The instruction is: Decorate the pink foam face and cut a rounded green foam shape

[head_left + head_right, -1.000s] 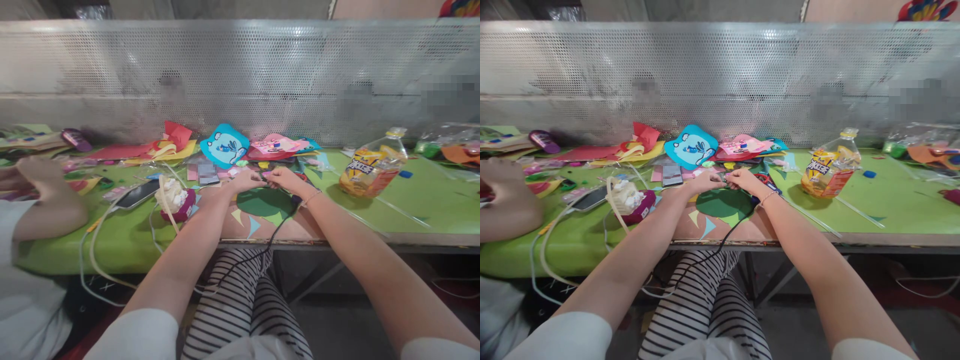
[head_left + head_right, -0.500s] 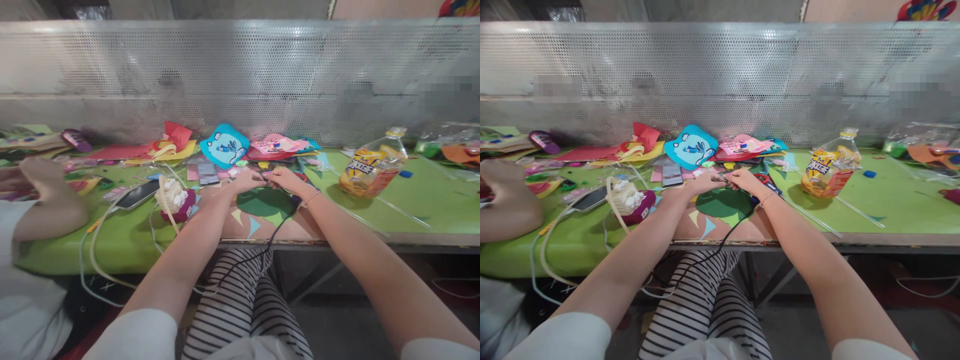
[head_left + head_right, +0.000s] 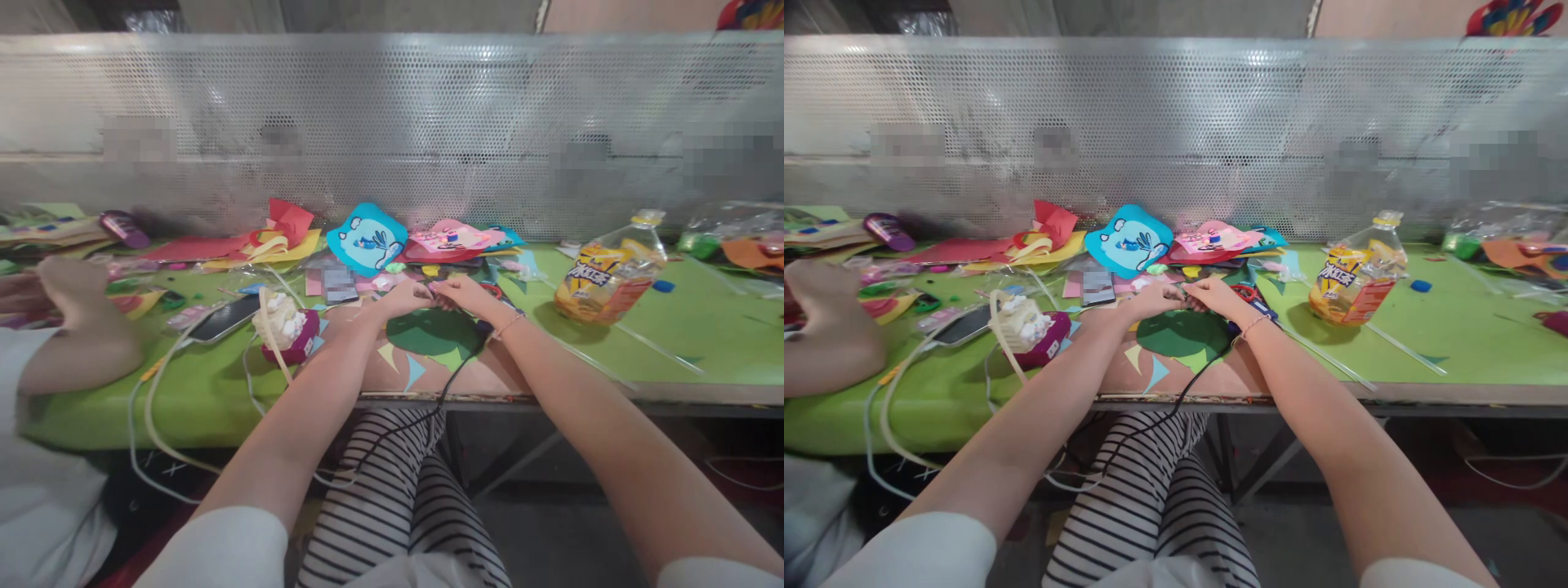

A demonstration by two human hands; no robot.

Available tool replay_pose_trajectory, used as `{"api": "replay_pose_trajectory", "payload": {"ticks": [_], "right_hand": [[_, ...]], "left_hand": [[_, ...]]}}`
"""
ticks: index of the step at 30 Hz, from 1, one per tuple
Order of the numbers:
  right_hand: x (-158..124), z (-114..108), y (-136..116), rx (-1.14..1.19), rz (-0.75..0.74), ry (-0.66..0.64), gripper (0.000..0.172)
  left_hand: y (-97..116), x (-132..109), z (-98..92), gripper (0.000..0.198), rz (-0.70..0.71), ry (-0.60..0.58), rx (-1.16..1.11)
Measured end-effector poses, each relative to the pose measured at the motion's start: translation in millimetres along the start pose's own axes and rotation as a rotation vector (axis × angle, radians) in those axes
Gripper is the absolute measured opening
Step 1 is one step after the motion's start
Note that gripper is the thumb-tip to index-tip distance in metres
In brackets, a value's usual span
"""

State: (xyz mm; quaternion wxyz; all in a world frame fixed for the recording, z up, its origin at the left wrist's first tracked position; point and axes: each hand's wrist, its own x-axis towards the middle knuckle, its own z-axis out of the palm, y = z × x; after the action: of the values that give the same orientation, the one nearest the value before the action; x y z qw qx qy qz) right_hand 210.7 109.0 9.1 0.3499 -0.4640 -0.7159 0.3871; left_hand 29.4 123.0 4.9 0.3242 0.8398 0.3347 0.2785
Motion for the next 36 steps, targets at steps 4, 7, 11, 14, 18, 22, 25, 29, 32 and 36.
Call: {"api": "replay_pose_trajectory", "payload": {"ticks": [4,7,11,14,18,22,25,29,32,36], "right_hand": [[1,1,1,0.097,-0.023,-0.045,0.028],[1,1,2,0.117,-0.049,-0.066,0.027],[0,0,2,0.095,-0.073,-0.063,0.025],[0,-1,2,0.074,-0.080,-0.053,0.024],[1,-1,3,0.063,-0.083,-0.007,0.025],[1,0,3,0.081,-0.073,0.014,0.025],[1,0,2,0.086,-0.065,0.021,0.025],[1,0,1,0.077,-0.056,0.017,0.024],[0,2,0,0.091,-0.047,0.002,0.027],[0,2,2,0.098,-0.053,-0.038,0.026]], "left_hand": [[2,-1,-1.0,0.031,-0.013,0.007,0.006],[3,-2,-2.3,0.031,-0.048,0.014,0.050],[4,-3,-3.9,0.028,-0.063,0.023,0.088],[3,-3,-4.2,0.028,-0.065,0.017,0.093],[0,-1,-3.4,0.032,-0.045,0.016,0.054],[-7,1,-3.0,0.030,-0.026,0.020,0.058],[-11,3,-3.5,0.027,-0.029,0.037,0.069],[-12,3,-4.0,0.027,-0.037,0.037,0.043],[-10,3,-4.0,0.030,-0.040,0.031,0.009],[-8,2,-3.6,0.034,-0.047,0.016,-0.010]]}}
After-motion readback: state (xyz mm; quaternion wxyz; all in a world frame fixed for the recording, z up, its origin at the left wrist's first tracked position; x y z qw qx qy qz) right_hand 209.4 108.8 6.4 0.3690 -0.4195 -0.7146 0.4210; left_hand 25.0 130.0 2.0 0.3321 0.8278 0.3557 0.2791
